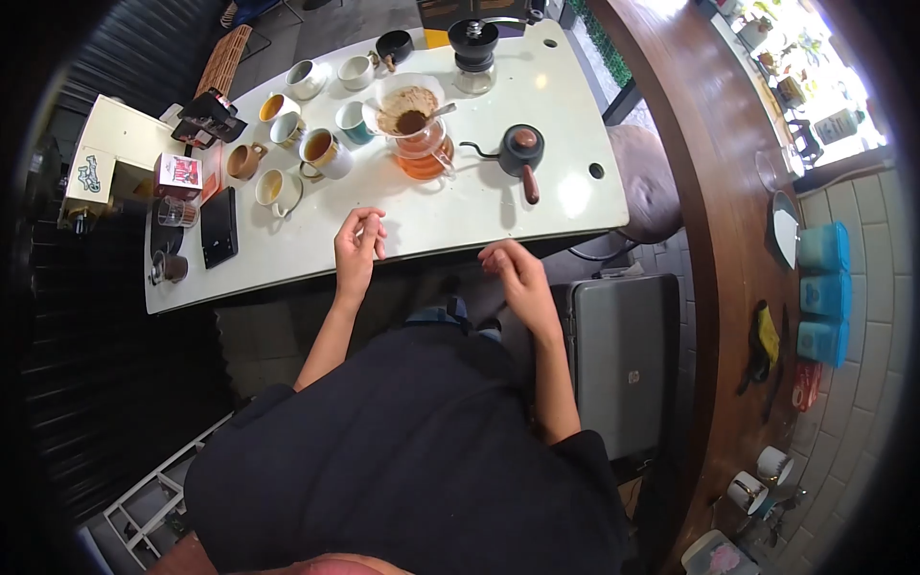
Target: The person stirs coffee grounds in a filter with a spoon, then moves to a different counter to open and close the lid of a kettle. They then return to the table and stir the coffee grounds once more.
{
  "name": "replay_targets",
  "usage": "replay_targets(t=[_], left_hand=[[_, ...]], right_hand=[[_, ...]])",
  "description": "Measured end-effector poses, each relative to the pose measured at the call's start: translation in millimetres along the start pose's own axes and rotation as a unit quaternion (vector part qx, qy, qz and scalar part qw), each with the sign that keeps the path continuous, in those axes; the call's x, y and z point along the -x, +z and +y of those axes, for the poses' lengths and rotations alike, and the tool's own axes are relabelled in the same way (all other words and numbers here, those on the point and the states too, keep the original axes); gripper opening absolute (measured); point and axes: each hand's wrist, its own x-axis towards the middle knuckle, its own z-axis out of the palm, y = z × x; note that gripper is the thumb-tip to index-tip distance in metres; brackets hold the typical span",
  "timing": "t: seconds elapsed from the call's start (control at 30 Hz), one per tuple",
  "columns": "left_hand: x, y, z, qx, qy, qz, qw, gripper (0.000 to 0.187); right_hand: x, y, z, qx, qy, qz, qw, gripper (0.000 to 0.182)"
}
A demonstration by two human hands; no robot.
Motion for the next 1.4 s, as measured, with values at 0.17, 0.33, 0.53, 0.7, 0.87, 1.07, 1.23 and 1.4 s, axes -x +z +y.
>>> replay_targets(t=[0.17, 0.33, 0.53, 0.7, 0.87, 1.07, 1.23, 1.4], left_hand=[[-50, -19, 14, -0.021, 0.092, 0.028, 0.995, 0.030], [-102, -25, 33, -0.075, 0.174, 0.027, 0.982, 0.049], [-141, -28, 22, -0.033, 0.122, -0.055, 0.990, 0.043], [-155, -28, 13, -0.073, 0.099, -0.071, 0.990, 0.028], [-165, -24, 5, -0.041, 0.096, -0.082, 0.991, 0.019], [-172, -26, 7, 0.008, 0.110, -0.119, 0.987, 0.014], [-173, -25, 0, 0.039, 0.083, -0.127, 0.988, 0.016], [-172, -26, 2, 0.047, 0.060, -0.138, 0.987, 0.018]], right_hand=[[-51, 27, -28, -0.070, -0.033, 0.036, 0.996, 0.020], [-112, 42, -35, -0.097, -0.115, 0.082, 0.985, 0.036], [-168, 46, -32, 0.051, -0.103, 0.185, 0.976, 0.020], [-192, 48, -39, 0.172, -0.092, 0.177, 0.965, 0.037], [-194, 53, -51, 0.227, -0.095, 0.154, 0.957, 0.033], [-187, 61, -79, 0.311, -0.163, 0.127, 0.928, 0.019], [-188, 58, -87, 0.428, -0.229, 0.101, 0.868, 0.010], [-192, 62, -91, 0.478, -0.252, 0.084, 0.837, 0.013]])
